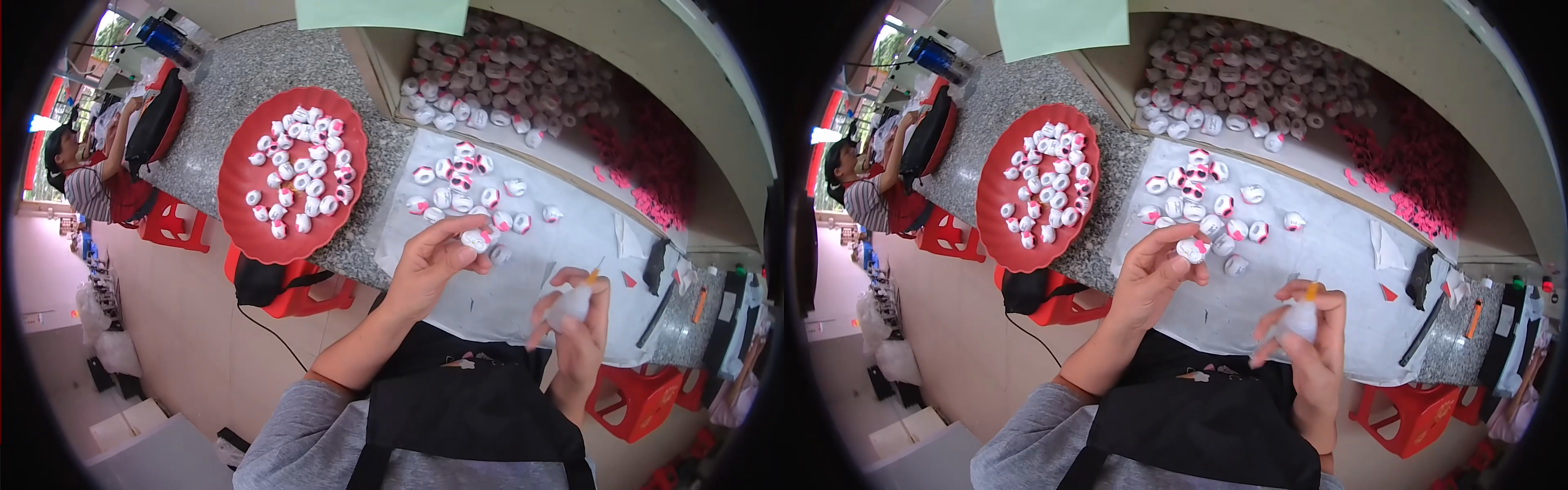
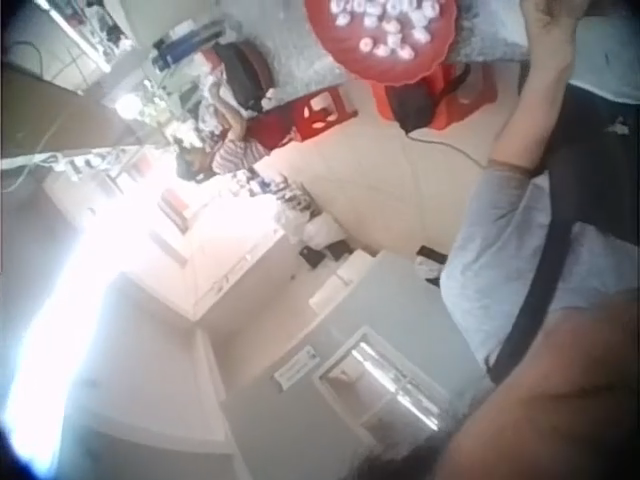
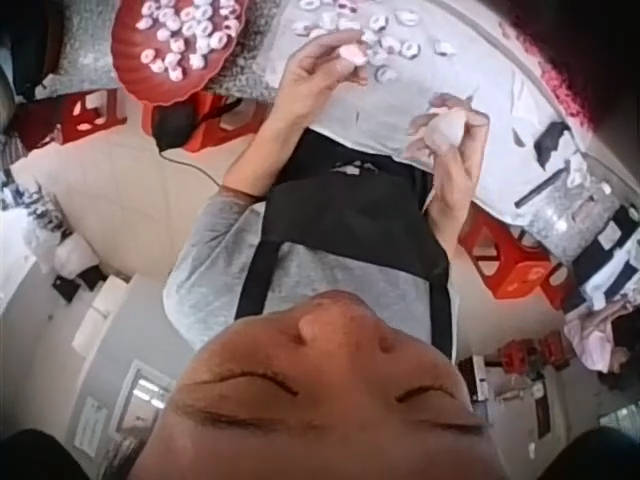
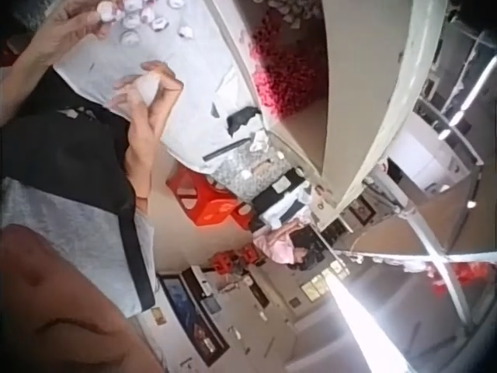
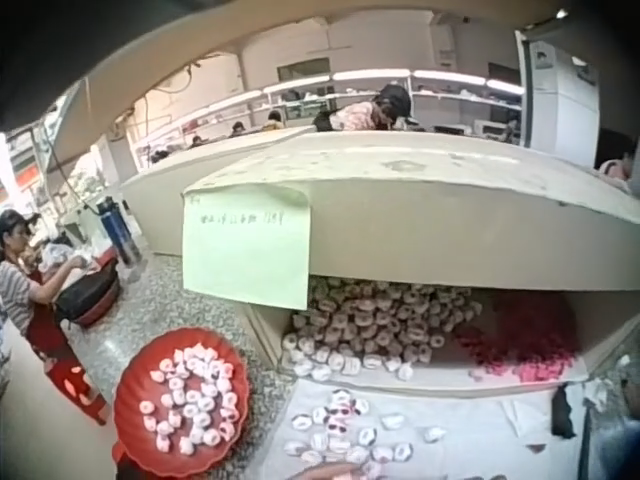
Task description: Apply glue and assemble small plastic toy figurine parts at a factory workstation.
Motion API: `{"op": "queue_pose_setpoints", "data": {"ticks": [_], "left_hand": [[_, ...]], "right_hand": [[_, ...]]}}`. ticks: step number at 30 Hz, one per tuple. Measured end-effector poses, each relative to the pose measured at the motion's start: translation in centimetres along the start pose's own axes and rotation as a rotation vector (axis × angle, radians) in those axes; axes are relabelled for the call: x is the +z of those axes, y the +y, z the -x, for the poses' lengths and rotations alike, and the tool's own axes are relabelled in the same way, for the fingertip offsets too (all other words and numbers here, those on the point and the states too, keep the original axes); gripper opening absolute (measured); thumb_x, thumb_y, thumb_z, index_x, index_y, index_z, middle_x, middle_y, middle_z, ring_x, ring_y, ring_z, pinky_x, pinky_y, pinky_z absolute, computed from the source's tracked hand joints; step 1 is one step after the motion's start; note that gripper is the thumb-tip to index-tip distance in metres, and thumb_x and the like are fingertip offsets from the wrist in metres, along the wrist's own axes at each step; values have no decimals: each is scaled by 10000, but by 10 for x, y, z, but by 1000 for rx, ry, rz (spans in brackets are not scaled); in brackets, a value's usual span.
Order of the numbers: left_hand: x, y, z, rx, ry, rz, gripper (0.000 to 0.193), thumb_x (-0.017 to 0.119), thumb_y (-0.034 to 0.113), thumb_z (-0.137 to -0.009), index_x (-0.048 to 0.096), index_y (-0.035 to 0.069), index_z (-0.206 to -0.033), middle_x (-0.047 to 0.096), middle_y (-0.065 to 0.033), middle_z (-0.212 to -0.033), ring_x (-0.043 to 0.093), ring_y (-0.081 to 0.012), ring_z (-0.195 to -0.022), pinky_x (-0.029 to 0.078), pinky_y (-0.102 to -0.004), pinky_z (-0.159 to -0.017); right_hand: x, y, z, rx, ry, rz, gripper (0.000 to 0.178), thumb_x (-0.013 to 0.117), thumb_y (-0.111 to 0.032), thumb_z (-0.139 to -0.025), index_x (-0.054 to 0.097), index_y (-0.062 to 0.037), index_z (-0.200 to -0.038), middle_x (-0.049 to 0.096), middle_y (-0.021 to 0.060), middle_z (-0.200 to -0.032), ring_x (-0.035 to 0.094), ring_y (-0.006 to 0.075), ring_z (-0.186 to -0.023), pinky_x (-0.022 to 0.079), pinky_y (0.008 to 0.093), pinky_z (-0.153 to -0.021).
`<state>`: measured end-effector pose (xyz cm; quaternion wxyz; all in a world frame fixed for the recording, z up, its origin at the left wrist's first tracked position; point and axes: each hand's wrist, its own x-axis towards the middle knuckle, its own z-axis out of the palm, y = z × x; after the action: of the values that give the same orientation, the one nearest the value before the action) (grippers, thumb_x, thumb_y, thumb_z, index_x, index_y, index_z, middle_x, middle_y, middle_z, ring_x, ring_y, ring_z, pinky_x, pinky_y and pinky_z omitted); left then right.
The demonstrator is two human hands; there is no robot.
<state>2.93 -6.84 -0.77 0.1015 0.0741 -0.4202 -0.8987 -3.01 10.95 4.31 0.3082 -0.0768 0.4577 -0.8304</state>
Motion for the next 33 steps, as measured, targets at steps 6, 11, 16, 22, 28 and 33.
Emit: {"op": "queue_pose_setpoints", "data": {"ticks": [6,11,16,22,28,33], "left_hand": [[13,-14,6,8,45,26,356,559,47,-713,426,27,-1042,459,-121,-1016,478,-169,-898,447,-305,-714],[21,-15,9,-23,35,27,343,565,36,-704,429,16,-1018,471,-126,-1005,470,-181,-943,441,-321,-752],[19,-20,11,26,19,-52,338,569,22,-696,432,12,-1005,490,-131,-986,481,-184,-933,434,-331,-762],[19,-19,12,24,24,-38,331,577,7,-684,437,11,-984,492,-139,-985,500,-180,-900,422,-315,-778],[19,-16,14,17,3,-40,331,570,-6,-683,436,12,-985,491,-144,-987,502,-177,-897,420,-307,-780],[20,-16,15,5,2,-23,333,571,-8,-680,434,7,-984,489,-142,-984,500,-176,-903,422,-309,-784]], "right_hand": [[-5,13,0,-88,128,359,300,525,-115,-671,394,-17,-922,386,107,-942,502,178,-696,434,216,-418],[-17,14,0,-430,207,256,328,589,-102,-635,384,-47,-885,392,60,-867,422,139,-768,394,224,-631],[-5,13,1,-549,258,192,364,652,-192,-626,364,-80,-817,364,35,-767,361,98,-681,338,205,-597],[-4,24,3,-817,194,588,460,668,-376,-613,363,-86,-797,386,42,-744,363,85,-527,329,185,-432],[-8,20,7,-823,-27,580,443,747,-133,-534,441,-75,-850,446,46,-797,488,144,-599,434,224,-525],[-8,20,9,-784,-55,602,456,752,-113,-522,443,-82,-858,442,38,-825,494,153,-619,434,231,-522]]}}
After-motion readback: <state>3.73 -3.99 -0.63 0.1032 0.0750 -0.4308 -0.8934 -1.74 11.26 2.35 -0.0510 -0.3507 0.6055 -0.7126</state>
